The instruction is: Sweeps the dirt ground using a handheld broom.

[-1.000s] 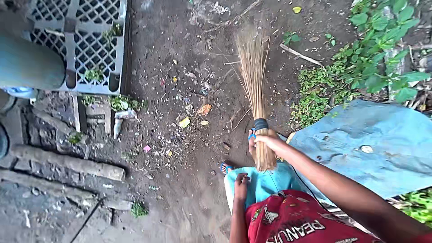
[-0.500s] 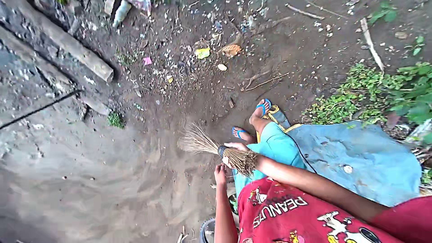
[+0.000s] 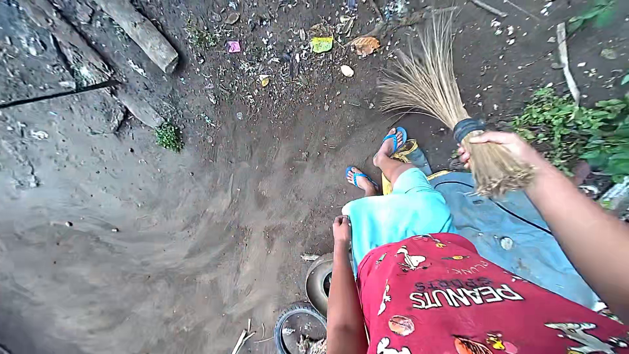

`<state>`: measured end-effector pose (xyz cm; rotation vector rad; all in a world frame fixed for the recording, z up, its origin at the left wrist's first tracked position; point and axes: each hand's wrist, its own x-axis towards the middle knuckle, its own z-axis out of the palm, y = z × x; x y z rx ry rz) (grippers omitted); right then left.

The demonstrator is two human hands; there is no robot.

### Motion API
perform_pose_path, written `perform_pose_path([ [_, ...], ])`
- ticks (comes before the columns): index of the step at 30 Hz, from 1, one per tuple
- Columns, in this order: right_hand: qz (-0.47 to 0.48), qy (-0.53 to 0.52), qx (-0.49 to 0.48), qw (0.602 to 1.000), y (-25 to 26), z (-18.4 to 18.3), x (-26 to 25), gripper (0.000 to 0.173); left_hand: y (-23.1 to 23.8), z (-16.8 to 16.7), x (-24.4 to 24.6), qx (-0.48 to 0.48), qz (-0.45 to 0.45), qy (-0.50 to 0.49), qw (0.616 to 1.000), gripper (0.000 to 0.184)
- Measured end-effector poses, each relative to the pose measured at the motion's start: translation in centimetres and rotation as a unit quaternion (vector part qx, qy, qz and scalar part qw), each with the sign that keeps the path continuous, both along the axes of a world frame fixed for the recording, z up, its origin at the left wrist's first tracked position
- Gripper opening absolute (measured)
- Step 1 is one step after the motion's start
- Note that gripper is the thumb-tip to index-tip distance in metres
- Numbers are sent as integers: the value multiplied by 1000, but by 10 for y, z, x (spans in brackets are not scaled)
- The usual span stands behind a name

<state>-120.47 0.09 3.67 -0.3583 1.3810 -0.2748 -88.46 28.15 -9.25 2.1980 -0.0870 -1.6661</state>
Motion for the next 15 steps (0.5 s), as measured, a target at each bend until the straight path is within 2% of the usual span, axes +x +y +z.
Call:
perform_pose_path([
  [2, 40, 125, -17, 991, 31, -4, 41, 14, -16, 3, -2, -32, 14, 20, 999, 32],
  [3, 61, 168, -23, 984, 49, -7, 62, 19, -19, 6, -3, -47, 18, 30, 998, 34],
  [4, 82, 182, -17, 980, 66, -10, 82, 30, -21, 8, -4, -60, 21, 37, 997, 35],
  [6, 95, 143, 11, 985, 94, -13, 116, 32, -21, 14, -5, -73, 29, 30, 996, 36],
  [9, 99, -11, 92, 991, 118, -21, 144, 10, -10, 35, 0, -133, 100, -12, 986, 30],
  [10, 114, -70, 120, 984, 119, -26, 149, 13, -9, 51, 9, -191, 143, -33, 971, 26],
  [12, 163, -171, 153, 959, 112, -30, 161, 31, -20, 99, 38, -373, 190, -14, 908, 24],
  [13, 184, -200, 167, 948, 111, -34, 165, 36, -30, 136, 54, -458, 164, 36, 873, 25],
  [15, 217, -223, 191, 931, 111, -48, 174, 33, -59, 223, 80, -585, 25, 110, 803, 31],
])
